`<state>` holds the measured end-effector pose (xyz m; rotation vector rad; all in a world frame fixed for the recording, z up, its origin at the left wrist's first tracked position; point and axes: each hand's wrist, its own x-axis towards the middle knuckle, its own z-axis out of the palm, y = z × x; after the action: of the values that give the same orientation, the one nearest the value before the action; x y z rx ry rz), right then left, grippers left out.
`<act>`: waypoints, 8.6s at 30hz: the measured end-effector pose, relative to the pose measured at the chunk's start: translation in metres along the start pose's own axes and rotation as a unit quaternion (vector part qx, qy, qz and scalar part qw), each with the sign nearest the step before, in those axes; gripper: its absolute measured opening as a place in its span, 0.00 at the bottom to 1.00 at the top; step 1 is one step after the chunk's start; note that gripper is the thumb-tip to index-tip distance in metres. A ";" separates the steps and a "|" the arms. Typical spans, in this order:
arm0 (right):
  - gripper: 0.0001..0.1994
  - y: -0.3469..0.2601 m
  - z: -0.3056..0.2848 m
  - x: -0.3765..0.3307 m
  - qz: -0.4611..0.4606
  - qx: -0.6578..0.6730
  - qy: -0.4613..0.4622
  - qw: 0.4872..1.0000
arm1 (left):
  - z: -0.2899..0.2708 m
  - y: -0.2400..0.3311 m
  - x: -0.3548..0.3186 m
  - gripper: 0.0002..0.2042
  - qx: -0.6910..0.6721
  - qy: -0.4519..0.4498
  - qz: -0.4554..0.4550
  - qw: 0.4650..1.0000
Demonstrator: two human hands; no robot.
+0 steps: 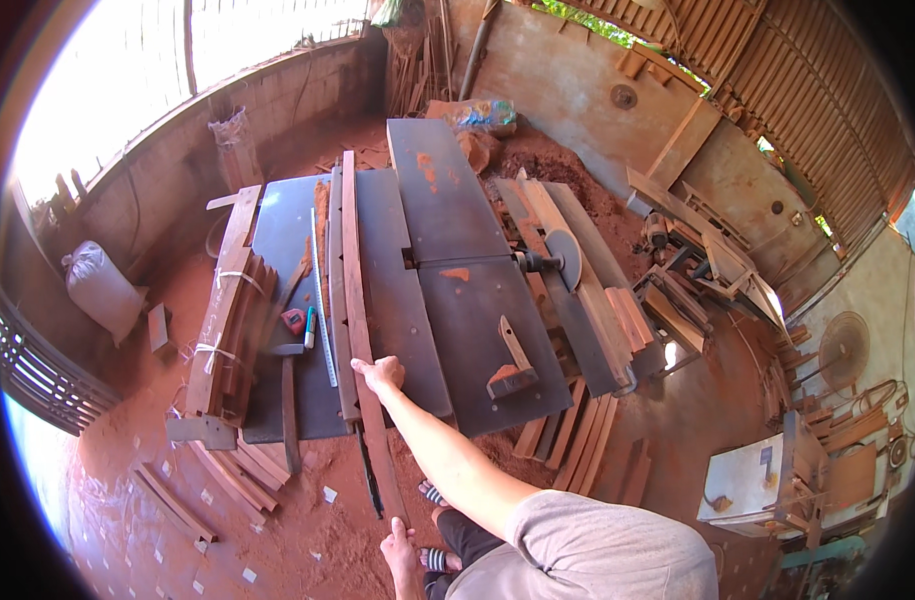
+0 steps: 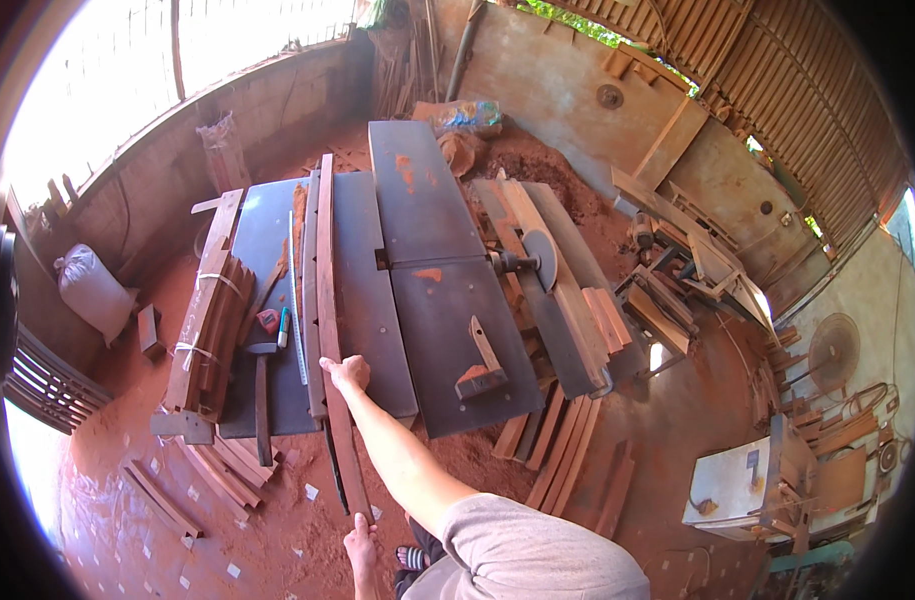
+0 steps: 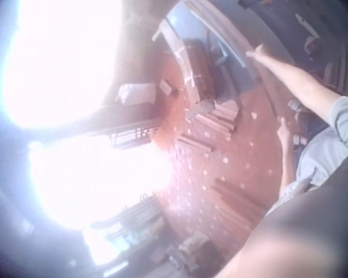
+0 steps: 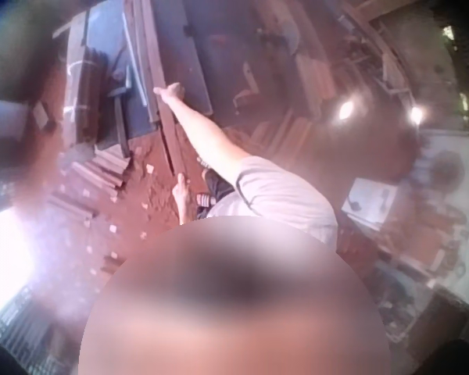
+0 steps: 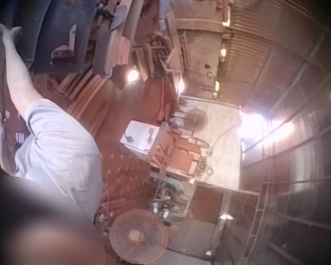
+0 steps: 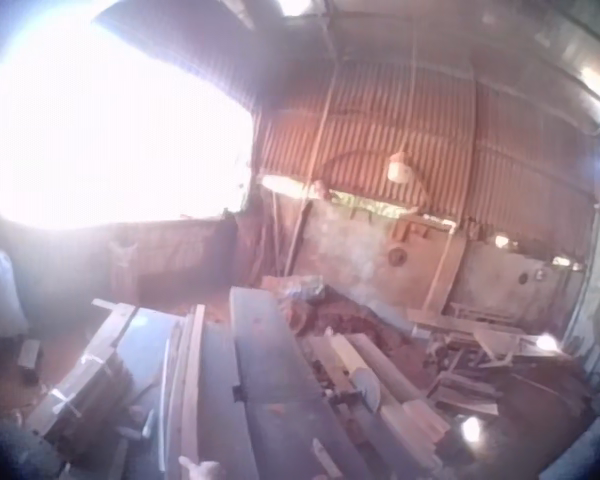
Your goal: The person repeatedly picks up long wooden planks, aligns them on a table saw, and pushes them through the blade to cut them. After each cut, the person removes the cut piece and places it on the floor before retrieving the next plank.
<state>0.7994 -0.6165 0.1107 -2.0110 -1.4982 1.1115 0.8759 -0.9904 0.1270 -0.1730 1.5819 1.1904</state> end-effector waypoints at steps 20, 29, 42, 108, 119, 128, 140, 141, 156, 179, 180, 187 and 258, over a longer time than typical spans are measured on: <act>0.31 -0.015 0.002 0.023 0.008 0.016 -0.051 0.999 | 0.013 0.017 0.012 0.22 -0.053 -0.002 -0.004 0.999; 0.31 -0.022 0.004 0.032 -0.003 0.004 -0.050 0.999 | 0.017 0.025 0.018 0.22 -0.056 -0.008 -0.001 0.998; 0.31 -0.030 0.007 0.044 -0.002 0.010 -0.046 0.999 | 0.025 0.035 0.029 0.22 -0.051 0.003 0.001 0.999; 0.30 -0.006 -0.009 -0.006 -0.018 0.021 -0.035 0.999 | 0.058 0.076 0.069 0.23 -0.056 -0.004 0.043 0.998; 0.29 -0.019 -0.011 0.001 0.006 0.013 -0.061 0.998 | 0.062 0.078 0.080 0.22 -0.066 0.017 0.032 0.997; 0.26 -0.028 -0.013 0.008 0.014 0.012 -0.066 0.998 | 0.068 0.086 0.087 0.23 -0.052 0.012 0.032 0.998; 0.27 -0.025 0.000 0.029 -0.019 0.008 -0.036 0.999 | 0.071 0.103 0.091 0.23 -0.079 -0.015 0.009 0.997; 0.28 -0.026 0.002 0.030 -0.020 0.010 -0.028 0.999 | 0.073 0.104 0.092 0.23 -0.077 -0.010 0.008 0.997; 0.27 -0.031 0.009 0.055 0.027 0.043 -0.062 0.997 | 0.081 0.112 0.113 0.22 -0.084 -0.034 0.007 0.996; 0.31 -0.047 0.017 0.085 0.023 0.018 -0.068 0.997 | 0.092 0.134 0.126 0.22 -0.090 -0.035 0.013 0.995; 0.31 -0.046 0.018 0.088 0.025 0.018 -0.062 0.998 | 0.093 0.134 0.128 0.23 -0.084 -0.034 0.014 0.996; 0.32 -0.050 0.023 0.095 0.031 0.036 -0.068 0.997 | 0.097 0.140 0.137 0.23 -0.066 -0.016 0.018 0.998; 0.53 0.005 -0.053 -0.040 -0.386 -0.380 -0.108 0.834 | 0.118 0.274 0.139 0.43 0.750 0.004 0.434 0.500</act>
<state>0.8397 -0.6474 0.1541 -1.3456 -2.8368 0.4088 0.7216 -0.7059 0.1887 1.9427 2.1902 -0.0375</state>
